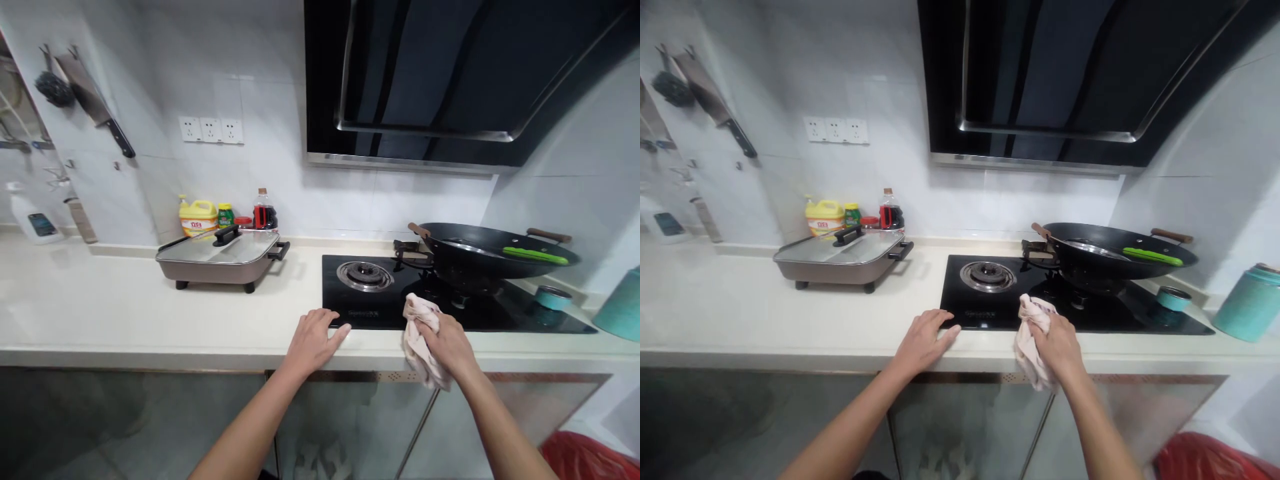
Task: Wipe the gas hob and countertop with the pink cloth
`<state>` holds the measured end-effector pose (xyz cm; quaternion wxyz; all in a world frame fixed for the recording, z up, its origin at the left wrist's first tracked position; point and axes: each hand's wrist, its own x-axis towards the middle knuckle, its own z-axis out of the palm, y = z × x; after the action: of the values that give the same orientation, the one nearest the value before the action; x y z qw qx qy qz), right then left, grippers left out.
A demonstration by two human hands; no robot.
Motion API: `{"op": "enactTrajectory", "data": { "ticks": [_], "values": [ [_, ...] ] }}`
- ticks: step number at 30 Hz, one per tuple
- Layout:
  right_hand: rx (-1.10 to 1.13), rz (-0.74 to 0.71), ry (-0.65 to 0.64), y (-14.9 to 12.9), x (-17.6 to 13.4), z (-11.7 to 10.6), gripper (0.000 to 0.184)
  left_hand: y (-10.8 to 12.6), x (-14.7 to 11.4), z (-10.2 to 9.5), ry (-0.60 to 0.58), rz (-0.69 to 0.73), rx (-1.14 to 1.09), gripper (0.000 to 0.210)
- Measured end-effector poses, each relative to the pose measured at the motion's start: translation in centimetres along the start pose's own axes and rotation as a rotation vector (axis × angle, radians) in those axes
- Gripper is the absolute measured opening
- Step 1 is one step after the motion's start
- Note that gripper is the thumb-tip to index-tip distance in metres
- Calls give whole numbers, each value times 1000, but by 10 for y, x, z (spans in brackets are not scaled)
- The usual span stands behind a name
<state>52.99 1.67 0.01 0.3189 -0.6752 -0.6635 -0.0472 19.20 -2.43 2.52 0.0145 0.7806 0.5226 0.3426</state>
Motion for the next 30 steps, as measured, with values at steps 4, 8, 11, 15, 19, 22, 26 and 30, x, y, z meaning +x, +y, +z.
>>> {"op": "enactTrajectory", "data": {
  "ticks": [4, 8, 11, 15, 19, 22, 26, 30],
  "values": [
    [-45, -98, -286, -37, 14, 0, 50, -2, -2, 4, 17, 33, 43, 41],
    [-76, -212, -449, -85, 18, 3, 64, -2, -4, 8, 27, 62, 97, 43],
    [-92, -238, -515, -109, 32, 13, 63, -3, -5, 8, 29, 78, 111, 44],
    [-110, -197, -536, -120, 67, 31, 54, -3, -6, 7, 21, 85, 99, 44],
    [-140, -153, -538, -122, 100, 47, 54, -2, -8, 6, 21, 69, 73, 44],
    [-163, -118, -537, -119, 115, 56, 54, -2, -9, 5, 20, 61, 49, 45],
    [-182, -39, -509, -112, 125, 61, 59, -1, -8, 5, 20, 57, 32, 47],
    [-178, -20, -480, -109, 122, 60, 63, -1, -8, 8, 31, 32, 23, 45]
  ]
}}
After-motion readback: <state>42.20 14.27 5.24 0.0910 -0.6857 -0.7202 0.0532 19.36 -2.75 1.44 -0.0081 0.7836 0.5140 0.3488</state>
